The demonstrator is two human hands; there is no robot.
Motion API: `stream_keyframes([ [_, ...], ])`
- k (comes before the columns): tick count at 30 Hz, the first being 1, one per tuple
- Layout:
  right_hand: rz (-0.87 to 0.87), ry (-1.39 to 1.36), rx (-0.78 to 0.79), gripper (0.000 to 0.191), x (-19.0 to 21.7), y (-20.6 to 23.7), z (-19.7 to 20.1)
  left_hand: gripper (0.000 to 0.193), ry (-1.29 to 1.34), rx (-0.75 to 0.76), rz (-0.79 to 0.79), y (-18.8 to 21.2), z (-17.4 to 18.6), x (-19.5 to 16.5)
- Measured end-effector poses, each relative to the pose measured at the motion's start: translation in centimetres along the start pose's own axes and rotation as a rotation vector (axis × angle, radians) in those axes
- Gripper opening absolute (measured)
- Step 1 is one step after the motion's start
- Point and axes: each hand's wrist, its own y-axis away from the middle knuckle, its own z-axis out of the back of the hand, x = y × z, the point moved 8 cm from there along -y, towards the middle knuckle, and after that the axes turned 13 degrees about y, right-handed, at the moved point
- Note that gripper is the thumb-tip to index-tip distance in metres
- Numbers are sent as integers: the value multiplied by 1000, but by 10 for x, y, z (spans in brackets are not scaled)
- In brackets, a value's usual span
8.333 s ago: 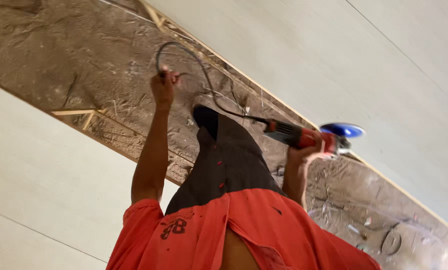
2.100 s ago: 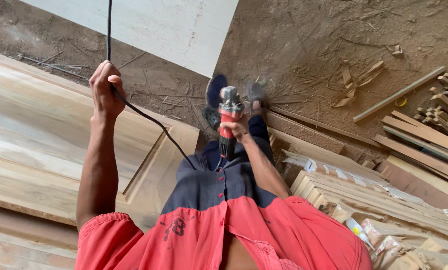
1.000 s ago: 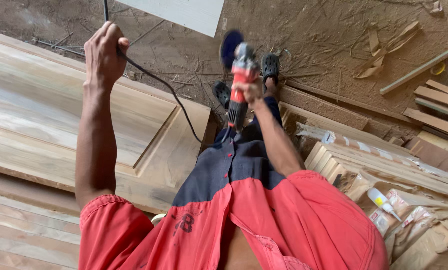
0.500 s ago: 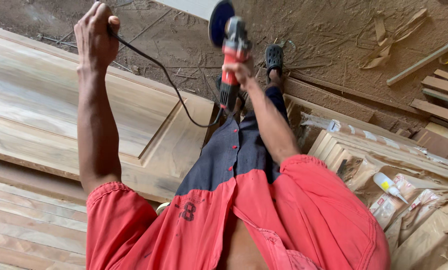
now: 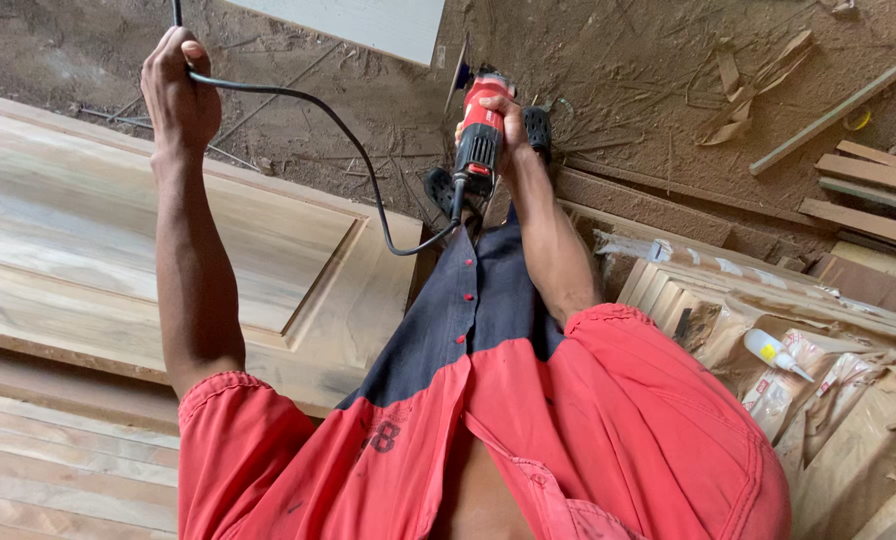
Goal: The person uses a corded angle grinder to sand the surface of large wooden panels and cabinet doors laid across the workshop floor. They hold the power cord clear of the tool with their other hand while moving the grinder along the wood, then walk toward a machine at the end.
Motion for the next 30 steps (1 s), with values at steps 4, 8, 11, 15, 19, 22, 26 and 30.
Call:
stream_keyframes([
  [4, -17, -68, 51, 65, 17, -6, -16, 64, 4, -3, 25, -3, 6, 4],
  [8, -87, -107, 127, 68, 16, -15, -28, 70, 31, -35, 20, 2, 8, 5],
  [11, -118, -156, 192, 67, 21, -21, -33, 68, 36, -37, 13, 0, 9, 10],
  [15, -167, -155, 227, 64, 39, -31, -35, 40, -17, -97, 77, -6, 32, 20],
  [19, -193, -183, 219, 60, 86, -60, -32, 34, 169, -302, -27, -12, 68, 10],
  [22, -147, -151, 165, 58, 150, -93, -28, 35, 295, -412, -108, -23, 77, -7],
  [26, -16, -33, 143, 54, 283, -147, -29, 31, 302, -663, -99, -51, 66, -41],
  [30, 85, 72, 110, 54, 443, -205, -38, 61, 210, -733, 157, -111, 39, -80],
])
